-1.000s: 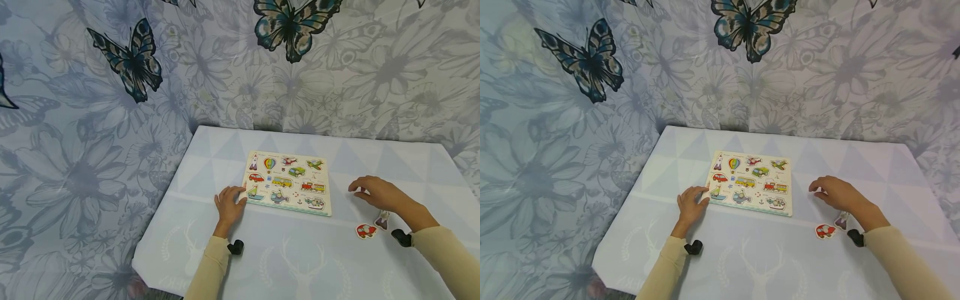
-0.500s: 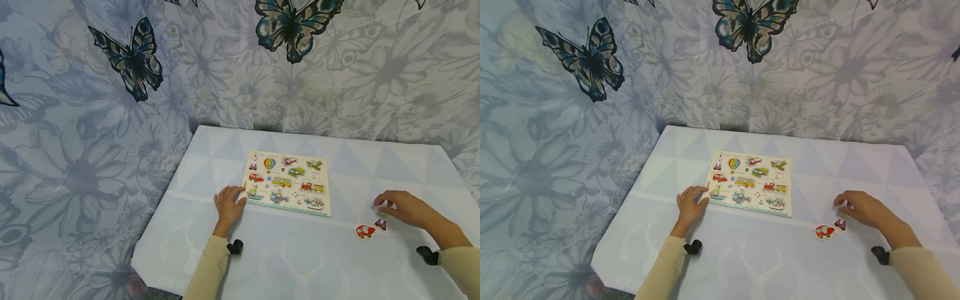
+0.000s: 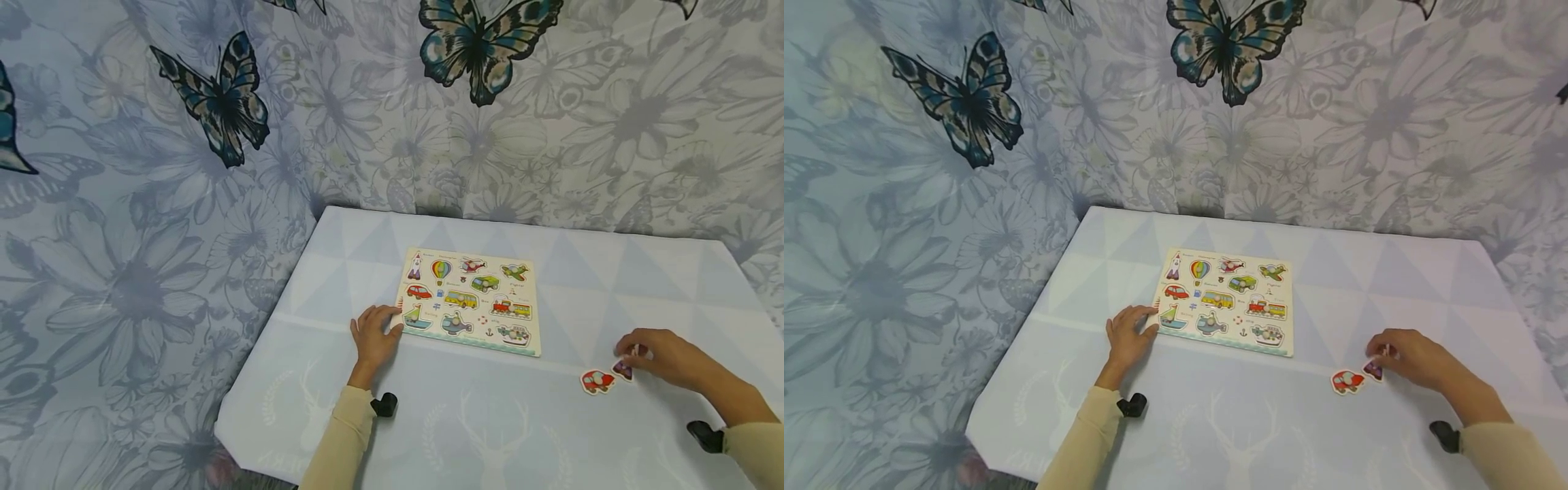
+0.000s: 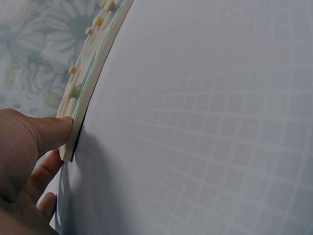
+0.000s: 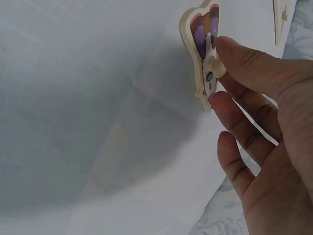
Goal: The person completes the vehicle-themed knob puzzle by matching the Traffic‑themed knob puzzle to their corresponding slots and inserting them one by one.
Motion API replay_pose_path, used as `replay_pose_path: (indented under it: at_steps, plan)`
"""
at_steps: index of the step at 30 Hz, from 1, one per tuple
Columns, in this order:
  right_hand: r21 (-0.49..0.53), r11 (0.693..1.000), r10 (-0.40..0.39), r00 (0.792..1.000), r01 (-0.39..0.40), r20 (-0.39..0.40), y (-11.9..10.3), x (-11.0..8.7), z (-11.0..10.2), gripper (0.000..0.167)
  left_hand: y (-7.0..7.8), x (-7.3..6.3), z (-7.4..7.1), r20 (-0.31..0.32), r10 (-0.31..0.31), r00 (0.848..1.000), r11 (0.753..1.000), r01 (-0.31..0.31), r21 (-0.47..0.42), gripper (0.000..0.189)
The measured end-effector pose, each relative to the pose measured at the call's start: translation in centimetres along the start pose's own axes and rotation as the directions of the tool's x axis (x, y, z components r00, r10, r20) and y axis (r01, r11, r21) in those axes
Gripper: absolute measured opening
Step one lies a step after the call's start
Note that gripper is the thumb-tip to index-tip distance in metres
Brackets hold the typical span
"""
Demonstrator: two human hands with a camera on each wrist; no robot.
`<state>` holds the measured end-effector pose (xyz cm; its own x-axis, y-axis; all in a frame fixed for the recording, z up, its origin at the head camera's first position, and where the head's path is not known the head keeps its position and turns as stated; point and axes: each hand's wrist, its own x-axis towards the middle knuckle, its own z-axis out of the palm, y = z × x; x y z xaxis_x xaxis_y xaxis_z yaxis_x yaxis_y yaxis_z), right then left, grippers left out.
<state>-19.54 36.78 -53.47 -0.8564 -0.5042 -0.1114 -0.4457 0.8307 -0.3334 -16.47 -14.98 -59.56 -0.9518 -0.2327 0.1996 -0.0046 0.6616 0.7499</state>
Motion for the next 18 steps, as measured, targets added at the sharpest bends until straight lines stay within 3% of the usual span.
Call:
replay_pose_path:
  at_steps: [9, 18]
  plan:
    - [-0.013, 1.0, -0.021, 1.0, 0.021, -0.023, 0.61, -0.07, 0.35, 0.018, 0.13, -0.03, -0.1, -0.012, 0.013, 1.0, 1.0, -0.012, 0.003, 0.026]
    - [-0.048, 0.99, -0.137, 0.984, 0.132, -0.113, 0.38, 0.86, 0.05, 0.022, 0.02, -0.03, -0.1, -0.016, 0.018, 1.0, 1.0, -0.018, 0.003, 0.027]
